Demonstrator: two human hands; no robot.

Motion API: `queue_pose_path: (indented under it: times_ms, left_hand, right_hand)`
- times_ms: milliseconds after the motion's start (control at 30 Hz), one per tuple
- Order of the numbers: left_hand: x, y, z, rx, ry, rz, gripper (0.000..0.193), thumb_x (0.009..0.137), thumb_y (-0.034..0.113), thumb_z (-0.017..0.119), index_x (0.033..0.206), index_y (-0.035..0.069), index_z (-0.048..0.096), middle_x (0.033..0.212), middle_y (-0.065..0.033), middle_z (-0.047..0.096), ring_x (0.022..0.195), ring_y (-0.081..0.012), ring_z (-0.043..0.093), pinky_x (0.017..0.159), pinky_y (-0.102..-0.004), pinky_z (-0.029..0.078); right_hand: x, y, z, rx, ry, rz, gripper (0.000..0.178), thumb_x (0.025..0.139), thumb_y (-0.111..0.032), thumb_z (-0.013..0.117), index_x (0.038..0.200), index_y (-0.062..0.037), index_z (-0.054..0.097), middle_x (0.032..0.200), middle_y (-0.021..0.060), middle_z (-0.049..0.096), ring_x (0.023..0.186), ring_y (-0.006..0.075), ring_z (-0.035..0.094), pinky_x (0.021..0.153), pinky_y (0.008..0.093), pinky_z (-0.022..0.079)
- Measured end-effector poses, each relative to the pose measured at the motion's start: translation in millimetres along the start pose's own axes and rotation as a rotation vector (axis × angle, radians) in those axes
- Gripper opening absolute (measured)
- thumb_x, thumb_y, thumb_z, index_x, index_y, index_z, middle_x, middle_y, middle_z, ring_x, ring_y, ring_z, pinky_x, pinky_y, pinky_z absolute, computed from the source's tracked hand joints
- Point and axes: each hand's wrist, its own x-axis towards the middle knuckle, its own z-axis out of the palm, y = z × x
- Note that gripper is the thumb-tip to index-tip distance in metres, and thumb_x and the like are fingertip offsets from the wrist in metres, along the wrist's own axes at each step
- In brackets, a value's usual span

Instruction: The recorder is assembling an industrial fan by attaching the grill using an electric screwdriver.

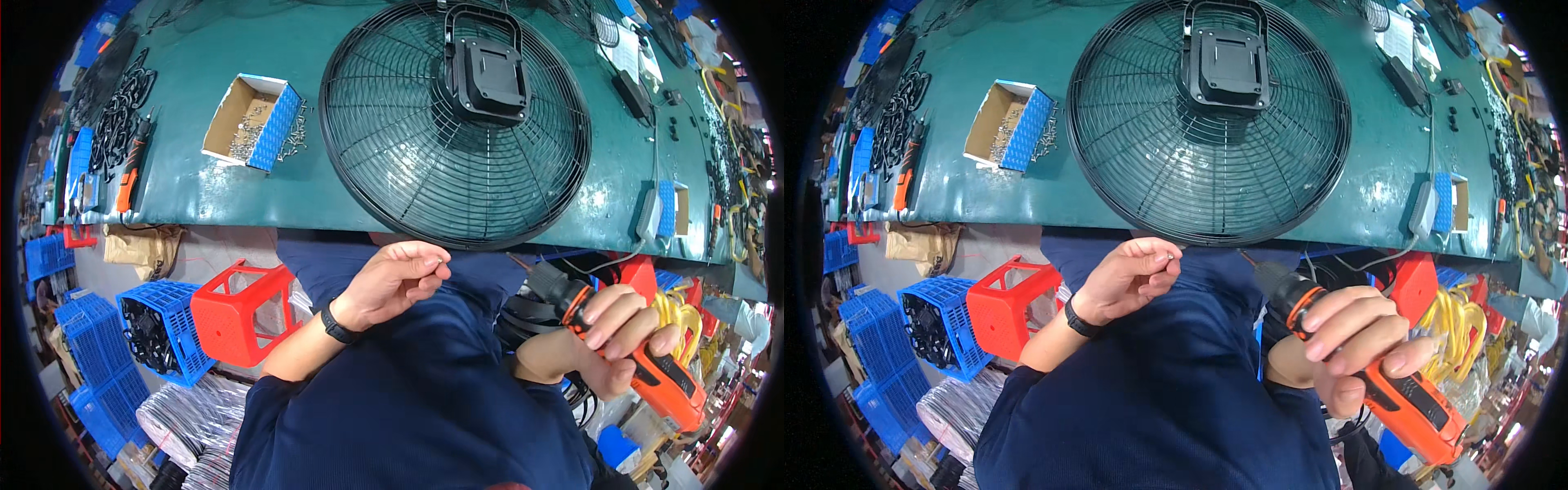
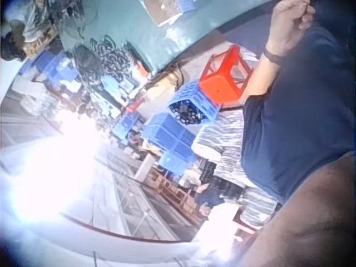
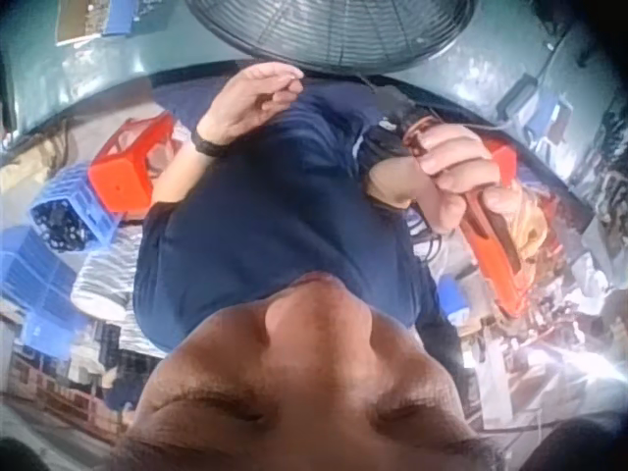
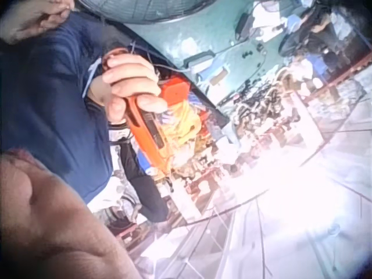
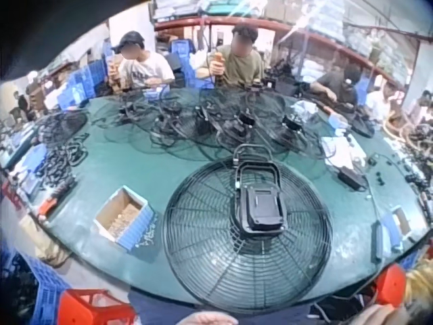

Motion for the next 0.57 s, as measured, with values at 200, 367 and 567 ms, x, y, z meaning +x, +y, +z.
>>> queue_pose_path:
  times_ms: [200,367,567]
  left_hand:
    - [13,-11,9,-0.038,0.013,-0.186,0.022,0.099,0.016,0.048,0.100,-0.002,0.061,0.081,-0.0051,0.060,0.064,-0.0089,0.046,0.050,-0.0196,0.036]
    - [14,-16,13,-0.082,-0.021,-0.212,0.021,0.098,0.016,0.049,0.102,-0.002,0.061,0.083,-0.0065,0.062,0.064,-0.0085,0.047,0.052,-0.0196,0.037]
    - [12,-18,13,-0.102,-0.040,-0.215,0.017,0.096,0.012,0.053,0.103,-0.002,0.060,0.089,-0.0075,0.064,0.068,-0.0089,0.052,0.057,-0.0215,0.041]
  right_hand:
    - [-17,10,16,0.083,-0.006,0.031,0.037,0.081,-0.009,0.066,0.109,-0.0053,0.042,0.070,0.0052,0.058,0.055,0.0189,0.062,0.053,0.0359,0.056]
    - [-23,13,22,0.114,0.048,0.056,0.036,0.080,-0.006,0.064,0.108,-0.0056,0.041,0.069,0.0057,0.057,0.055,0.0200,0.062,0.052,0.0358,0.055]
    - [-26,15,22,0.134,0.098,0.065,0.036,0.080,-0.007,0.064,0.108,-0.0057,0.042,0.069,0.0058,0.057,0.055,0.0198,0.061,0.051,0.0355,0.055]
